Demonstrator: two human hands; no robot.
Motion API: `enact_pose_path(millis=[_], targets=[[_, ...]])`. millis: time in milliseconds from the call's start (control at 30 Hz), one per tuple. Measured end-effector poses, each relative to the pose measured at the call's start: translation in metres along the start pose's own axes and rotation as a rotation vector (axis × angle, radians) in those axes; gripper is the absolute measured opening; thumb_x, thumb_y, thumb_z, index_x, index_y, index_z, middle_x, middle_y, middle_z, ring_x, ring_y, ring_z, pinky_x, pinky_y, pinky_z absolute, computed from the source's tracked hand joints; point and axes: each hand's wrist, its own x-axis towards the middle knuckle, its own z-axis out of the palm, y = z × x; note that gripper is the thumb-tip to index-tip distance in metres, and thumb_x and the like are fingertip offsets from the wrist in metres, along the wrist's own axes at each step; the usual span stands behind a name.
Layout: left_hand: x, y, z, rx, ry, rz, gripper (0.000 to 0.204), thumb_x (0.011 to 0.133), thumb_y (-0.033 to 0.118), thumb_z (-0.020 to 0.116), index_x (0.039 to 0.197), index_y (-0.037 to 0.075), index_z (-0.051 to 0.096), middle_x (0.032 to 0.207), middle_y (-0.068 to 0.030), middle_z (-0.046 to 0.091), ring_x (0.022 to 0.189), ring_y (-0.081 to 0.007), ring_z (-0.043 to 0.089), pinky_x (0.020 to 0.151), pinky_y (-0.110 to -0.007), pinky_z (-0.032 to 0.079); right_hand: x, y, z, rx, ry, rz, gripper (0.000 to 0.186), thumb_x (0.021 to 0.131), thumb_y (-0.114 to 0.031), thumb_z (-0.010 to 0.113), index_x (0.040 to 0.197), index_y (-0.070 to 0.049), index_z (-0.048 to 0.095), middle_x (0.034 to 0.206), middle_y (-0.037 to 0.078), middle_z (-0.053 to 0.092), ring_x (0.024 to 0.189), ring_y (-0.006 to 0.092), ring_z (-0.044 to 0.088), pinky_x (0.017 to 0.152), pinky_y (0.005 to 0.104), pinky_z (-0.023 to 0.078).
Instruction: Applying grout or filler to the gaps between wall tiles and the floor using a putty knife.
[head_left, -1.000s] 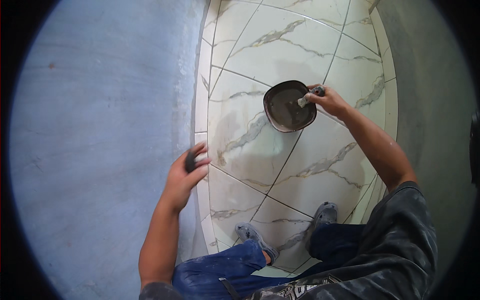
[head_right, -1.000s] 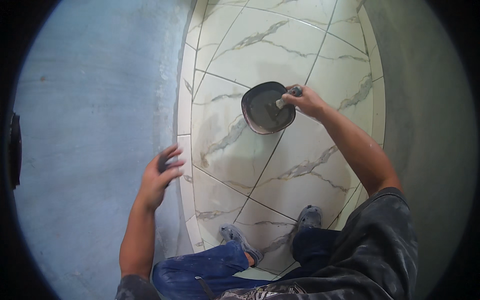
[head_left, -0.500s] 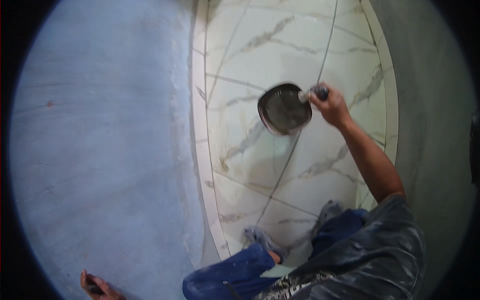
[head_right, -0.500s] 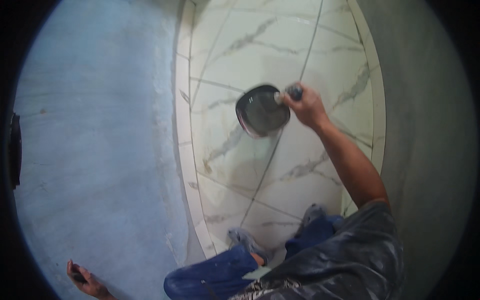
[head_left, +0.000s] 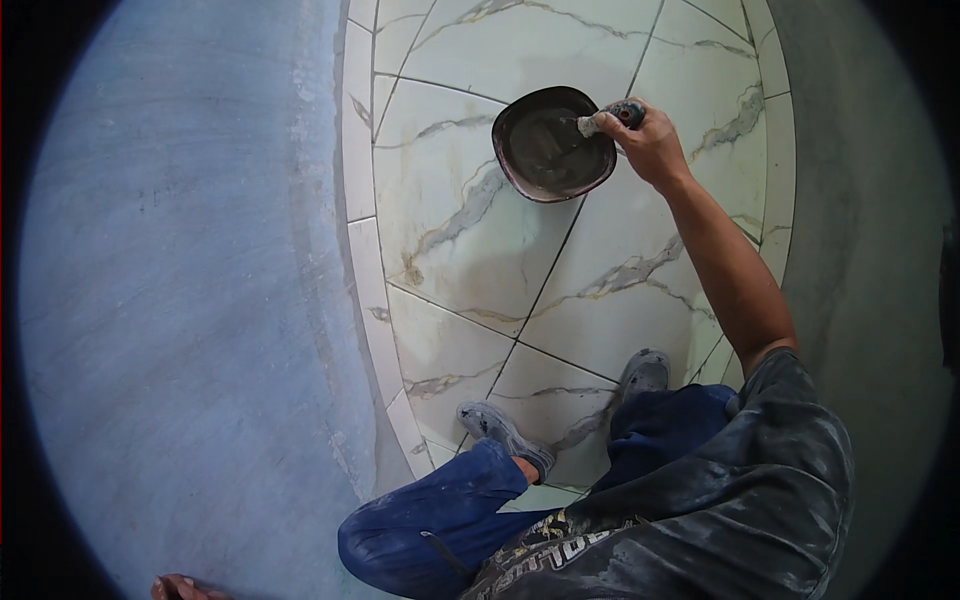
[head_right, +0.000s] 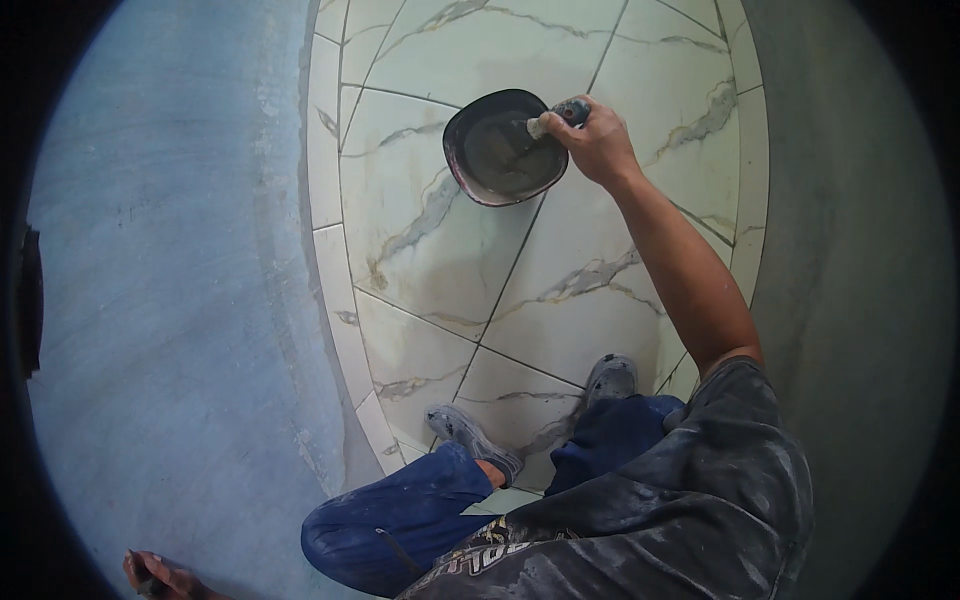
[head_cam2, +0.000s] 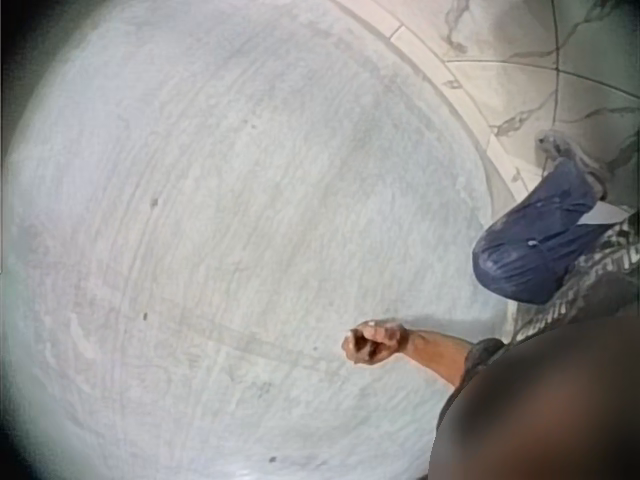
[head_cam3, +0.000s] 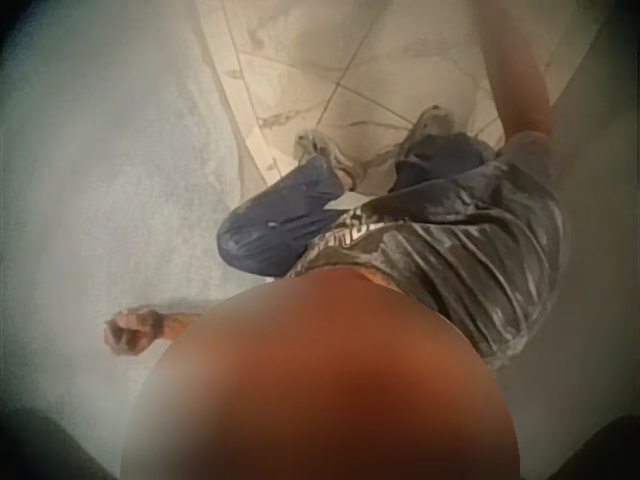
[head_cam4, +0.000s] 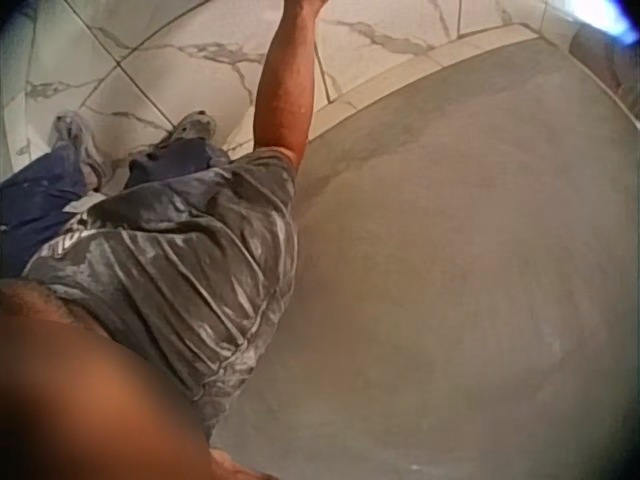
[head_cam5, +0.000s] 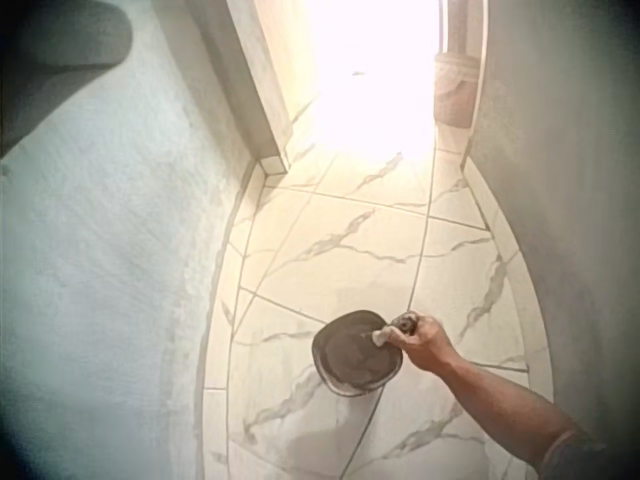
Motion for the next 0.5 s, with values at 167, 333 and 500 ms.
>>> enact_pose_path(millis=[167,333,500], targets=[[0.008,0.021,0.01,0.077,0.055,-0.033,0.022,0.094,0.019,0.062,0.08,0.012,0.047,0.07,0.0016,0.052,0.054,-0.012,0.038,0.053,-0.027,0.034,0.006,0.008,0.009,0.139,-0.052,0.025,0.039,0.087,-0.038,0.075,0.087,0.0,0.065,0.072,0.004,0.063,0.068,0.0123,0.056,0.066,0.0302,0.049],[0.004,0.014,0.005,0.007,-0.015,-0.045,0.025,0.098,0.023,0.055,0.077,0.012,0.047,0.066,0.0033,0.051,0.05,-0.0107,0.036,0.051,-0.027,0.032,0.0,0.005,0.016,0.208,-0.123,0.091,0.037,0.087,-0.035,0.075,0.088,0.001,0.065,0.076,0.002,0.064,0.071,0.0102,0.057,0.065,0.0283,0.048],[0.007,0.0,0.008,0.171,0.081,0.129,0.035,0.1,0.025,0.052,0.067,0.015,0.041,0.056,0.0054,0.045,0.044,-0.0101,0.031,0.047,-0.025,0.029,-0.001,0.0,0.012,0.336,-0.214,0.1,0.034,0.088,-0.032,0.075,0.09,0.001,0.066,0.079,0.001,0.064,0.074,0.0094,0.057,0.068,0.027,0.048]])
